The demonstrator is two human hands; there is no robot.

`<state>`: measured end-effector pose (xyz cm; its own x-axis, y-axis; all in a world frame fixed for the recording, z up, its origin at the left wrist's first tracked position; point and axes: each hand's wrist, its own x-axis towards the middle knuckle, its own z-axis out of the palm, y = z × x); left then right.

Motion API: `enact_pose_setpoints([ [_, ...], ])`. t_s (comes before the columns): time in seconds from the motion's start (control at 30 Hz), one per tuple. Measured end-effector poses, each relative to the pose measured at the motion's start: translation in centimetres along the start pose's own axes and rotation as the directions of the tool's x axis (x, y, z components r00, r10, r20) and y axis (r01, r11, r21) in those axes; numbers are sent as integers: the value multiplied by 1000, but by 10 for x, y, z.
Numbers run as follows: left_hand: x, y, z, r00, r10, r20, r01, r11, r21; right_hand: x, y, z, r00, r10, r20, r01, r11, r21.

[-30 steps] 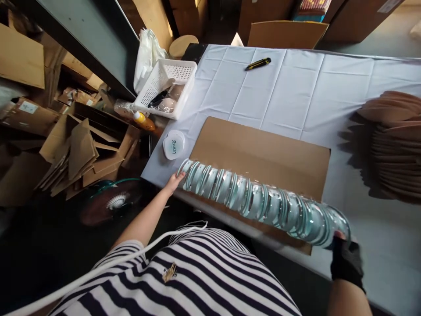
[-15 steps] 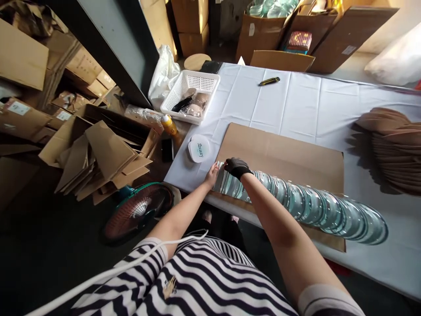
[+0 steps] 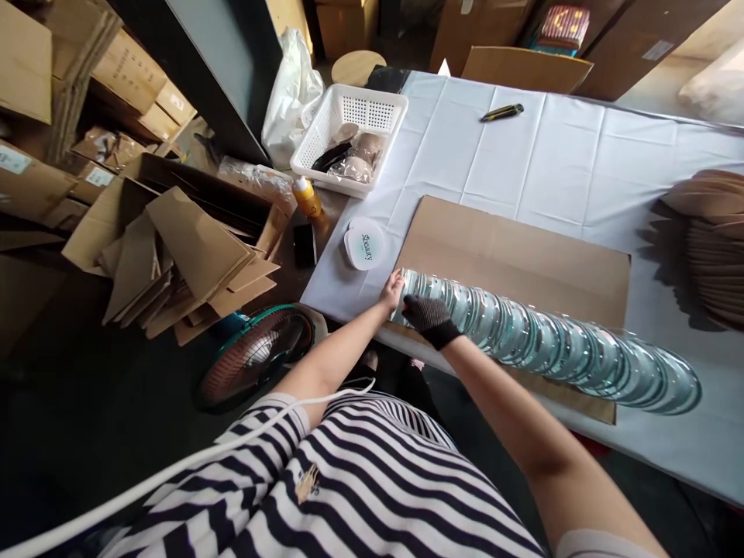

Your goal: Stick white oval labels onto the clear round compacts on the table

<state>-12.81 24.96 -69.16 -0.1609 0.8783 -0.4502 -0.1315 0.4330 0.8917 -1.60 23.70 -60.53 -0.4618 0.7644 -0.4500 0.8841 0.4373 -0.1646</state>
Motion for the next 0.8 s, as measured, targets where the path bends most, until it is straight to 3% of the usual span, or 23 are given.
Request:
enact_pose_setpoints([
  [0.13,2,-1,-1,999,20,31,-23,992,121,-26,-25,65,994,43,103,-53,994,96],
  [0.23,-1,1,-3,998,48,33,-54,970,235,-26,-34,80,985,47,164,-69,989,131],
  [0.33,-11,6,-6,966,257,31,-242,857,455,-27,-14,56,984,86,154,-111,981,160],
  [0.4,-20,8,-9,897,416,147,-418,694,586,-23,17,26,978,201,49,-206,962,180],
  [0.47,-29,9,-11,836,457,303,-536,565,627,-10,51,-5,948,318,-34,-307,934,183],
  [0.5,-32,9,-11,822,446,354,-562,537,629,1,66,-19,944,331,-13,-324,931,165],
  [0.57,-34,9,-11,820,421,388,-570,532,627,26,84,-41,961,250,119,-263,958,113],
  [0.67,-33,9,-8,836,416,357,-544,550,633,59,82,-61,952,68,299,-70,998,-4],
  [0.8,-30,11,-7,840,405,360,-535,510,674,55,62,-63,971,-12,238,61,977,-202],
])
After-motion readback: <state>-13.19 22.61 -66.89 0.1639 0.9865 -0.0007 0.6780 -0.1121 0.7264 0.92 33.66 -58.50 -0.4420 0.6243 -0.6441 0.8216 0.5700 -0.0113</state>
